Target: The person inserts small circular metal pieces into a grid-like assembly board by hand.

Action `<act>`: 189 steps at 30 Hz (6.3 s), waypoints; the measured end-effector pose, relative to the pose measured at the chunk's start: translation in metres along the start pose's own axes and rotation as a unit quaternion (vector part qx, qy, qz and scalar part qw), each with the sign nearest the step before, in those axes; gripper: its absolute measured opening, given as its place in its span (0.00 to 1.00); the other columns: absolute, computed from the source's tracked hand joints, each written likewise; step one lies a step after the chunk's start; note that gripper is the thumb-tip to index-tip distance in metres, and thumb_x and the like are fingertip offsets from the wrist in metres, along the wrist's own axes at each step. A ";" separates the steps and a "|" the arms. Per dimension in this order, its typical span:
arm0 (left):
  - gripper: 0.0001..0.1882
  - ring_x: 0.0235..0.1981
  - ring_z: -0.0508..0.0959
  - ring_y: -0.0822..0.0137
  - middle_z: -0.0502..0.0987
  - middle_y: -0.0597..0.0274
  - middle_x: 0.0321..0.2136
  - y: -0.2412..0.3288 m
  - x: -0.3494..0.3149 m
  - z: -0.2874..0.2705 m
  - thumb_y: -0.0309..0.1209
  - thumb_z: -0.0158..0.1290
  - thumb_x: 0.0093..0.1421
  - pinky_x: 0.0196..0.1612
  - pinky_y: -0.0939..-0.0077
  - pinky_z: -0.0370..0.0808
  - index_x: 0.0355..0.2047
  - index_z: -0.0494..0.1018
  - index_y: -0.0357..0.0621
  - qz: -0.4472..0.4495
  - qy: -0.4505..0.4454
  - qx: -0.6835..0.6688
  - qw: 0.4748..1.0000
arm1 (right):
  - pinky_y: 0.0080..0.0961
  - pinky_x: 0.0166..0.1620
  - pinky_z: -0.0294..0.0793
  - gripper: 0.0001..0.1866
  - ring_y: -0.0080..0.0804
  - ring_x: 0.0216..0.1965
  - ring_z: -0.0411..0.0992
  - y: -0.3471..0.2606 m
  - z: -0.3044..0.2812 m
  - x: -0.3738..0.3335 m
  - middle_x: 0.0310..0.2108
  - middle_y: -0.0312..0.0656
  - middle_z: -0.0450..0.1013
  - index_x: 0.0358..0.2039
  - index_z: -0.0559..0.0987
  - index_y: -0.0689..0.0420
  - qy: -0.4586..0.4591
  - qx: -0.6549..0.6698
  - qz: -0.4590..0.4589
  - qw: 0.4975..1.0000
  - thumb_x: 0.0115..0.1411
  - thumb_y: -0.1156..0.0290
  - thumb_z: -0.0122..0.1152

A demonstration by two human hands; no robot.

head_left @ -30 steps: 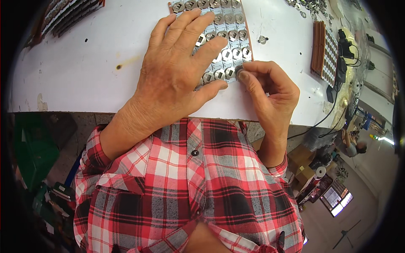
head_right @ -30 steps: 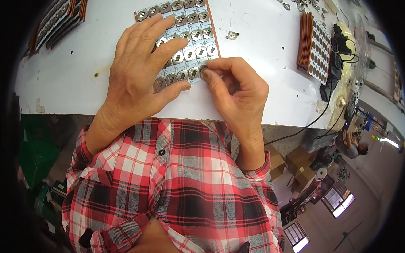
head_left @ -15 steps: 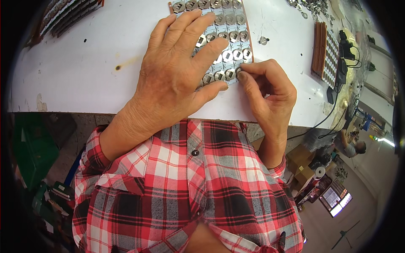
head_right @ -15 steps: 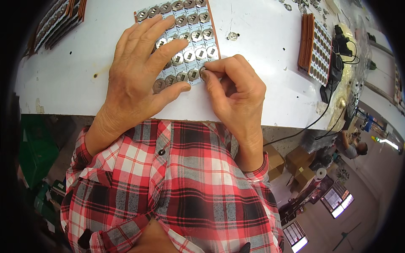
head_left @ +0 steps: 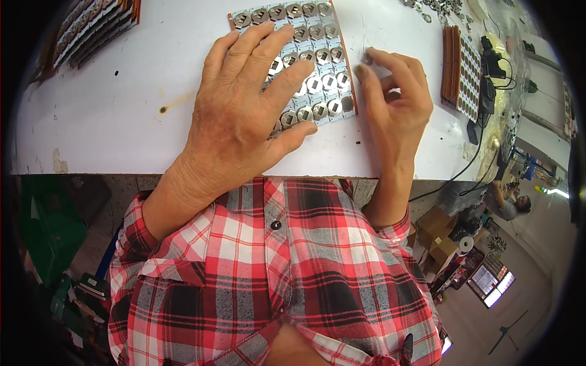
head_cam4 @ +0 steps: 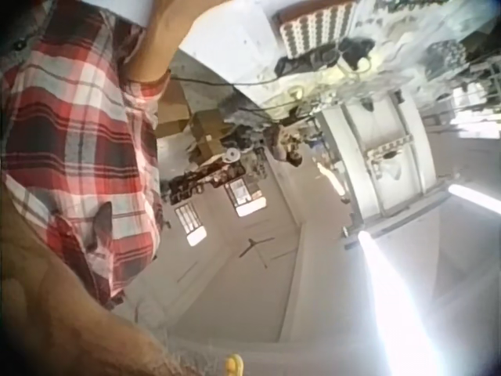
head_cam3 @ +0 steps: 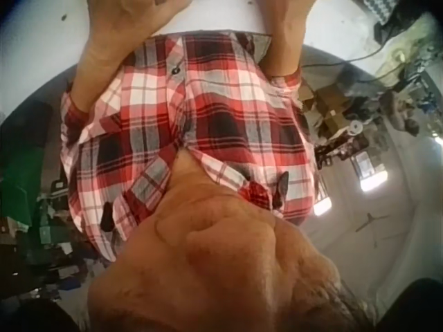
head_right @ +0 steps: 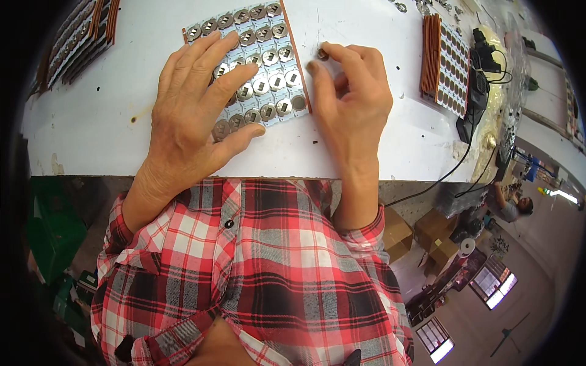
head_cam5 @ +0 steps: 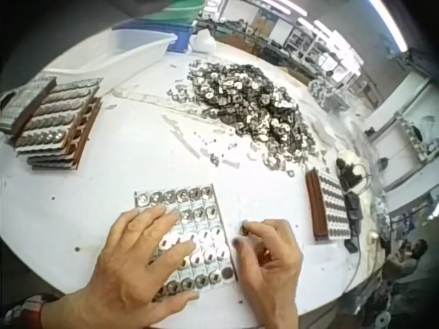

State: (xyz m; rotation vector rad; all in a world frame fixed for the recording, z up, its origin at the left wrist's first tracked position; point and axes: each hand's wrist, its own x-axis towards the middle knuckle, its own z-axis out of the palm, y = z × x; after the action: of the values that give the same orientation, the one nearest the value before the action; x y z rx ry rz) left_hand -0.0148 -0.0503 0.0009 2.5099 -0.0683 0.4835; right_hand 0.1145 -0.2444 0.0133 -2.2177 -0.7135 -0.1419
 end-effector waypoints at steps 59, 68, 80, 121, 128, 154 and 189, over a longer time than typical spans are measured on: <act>0.37 0.67 0.69 0.39 0.72 0.44 0.65 -0.006 0.008 -0.008 0.37 0.74 0.44 0.67 0.43 0.64 0.56 0.78 0.44 0.017 -0.003 0.016 1.000 | 0.12 0.33 0.69 0.07 0.13 0.30 0.71 -0.001 -0.012 -0.026 0.31 0.32 0.78 0.41 0.83 0.66 -0.132 0.207 0.126 0.961 0.62 0.83 0.71; 0.37 0.66 0.70 0.40 0.72 0.44 0.64 -0.003 0.008 -0.003 0.35 0.74 0.42 0.67 0.44 0.65 0.55 0.78 0.44 0.016 -0.004 0.004 1.000 | 0.13 0.34 0.70 0.05 0.14 0.31 0.72 -0.008 -0.019 -0.023 0.32 0.33 0.78 0.39 0.84 0.67 -0.173 0.227 0.150 0.947 0.62 0.85 0.69; 0.54 0.66 0.66 0.33 0.66 0.34 0.66 0.007 0.018 -0.015 0.50 0.77 0.40 0.66 0.43 0.64 0.64 0.68 0.36 -0.093 0.051 0.077 0.991 | 0.13 0.35 0.69 0.07 0.15 0.31 0.72 -0.001 -0.015 -0.035 0.34 0.33 0.78 0.44 0.83 0.66 -0.063 0.236 0.179 0.953 0.66 0.81 0.67; 0.47 0.59 0.80 0.48 0.79 0.41 0.58 -0.156 0.095 -0.146 0.64 0.60 0.59 0.64 0.57 0.72 0.65 0.73 0.37 -0.301 0.123 0.290 0.900 | 0.39 0.54 0.75 0.17 0.47 0.52 0.76 0.090 -0.092 0.011 0.48 0.50 0.81 0.48 0.84 0.63 0.202 -0.376 0.002 0.904 0.61 0.68 0.74; 0.41 0.61 0.78 0.48 0.79 0.43 0.58 -0.128 0.092 -0.128 0.60 0.62 0.62 0.63 0.57 0.73 0.62 0.75 0.36 -0.292 0.128 0.353 0.880 | 0.41 0.52 0.78 0.13 0.50 0.49 0.80 0.087 -0.083 -0.002 0.47 0.52 0.82 0.47 0.84 0.67 0.191 -0.385 -0.084 0.899 0.61 0.79 0.68; 0.19 0.61 0.76 0.41 0.78 0.48 0.57 -0.013 0.001 0.001 0.21 0.63 0.55 0.58 0.47 0.74 0.49 0.81 0.40 0.072 0.050 0.102 0.991 | 0.33 0.36 0.80 0.14 0.44 0.33 0.80 0.035 -0.014 0.051 0.42 0.48 0.81 0.47 0.82 0.60 -0.012 -0.065 -0.181 0.981 0.63 0.70 0.70; 0.25 0.61 0.77 0.54 0.81 0.53 0.52 0.014 -0.018 0.009 0.36 0.69 0.47 0.66 0.37 0.68 0.45 0.82 0.38 0.161 -0.057 -0.044 0.984 | 0.18 0.26 0.82 0.07 0.22 0.26 0.79 -0.016 0.000 0.025 0.32 0.43 0.81 0.44 0.80 0.69 -0.216 0.378 0.238 0.868 0.68 0.80 0.64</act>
State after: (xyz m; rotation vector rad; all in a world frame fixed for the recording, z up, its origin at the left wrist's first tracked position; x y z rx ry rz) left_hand -0.0307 -0.0677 -0.0050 2.4461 -0.5340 0.4518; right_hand 0.1269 -0.2244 0.0320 -1.5827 -0.3269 0.7802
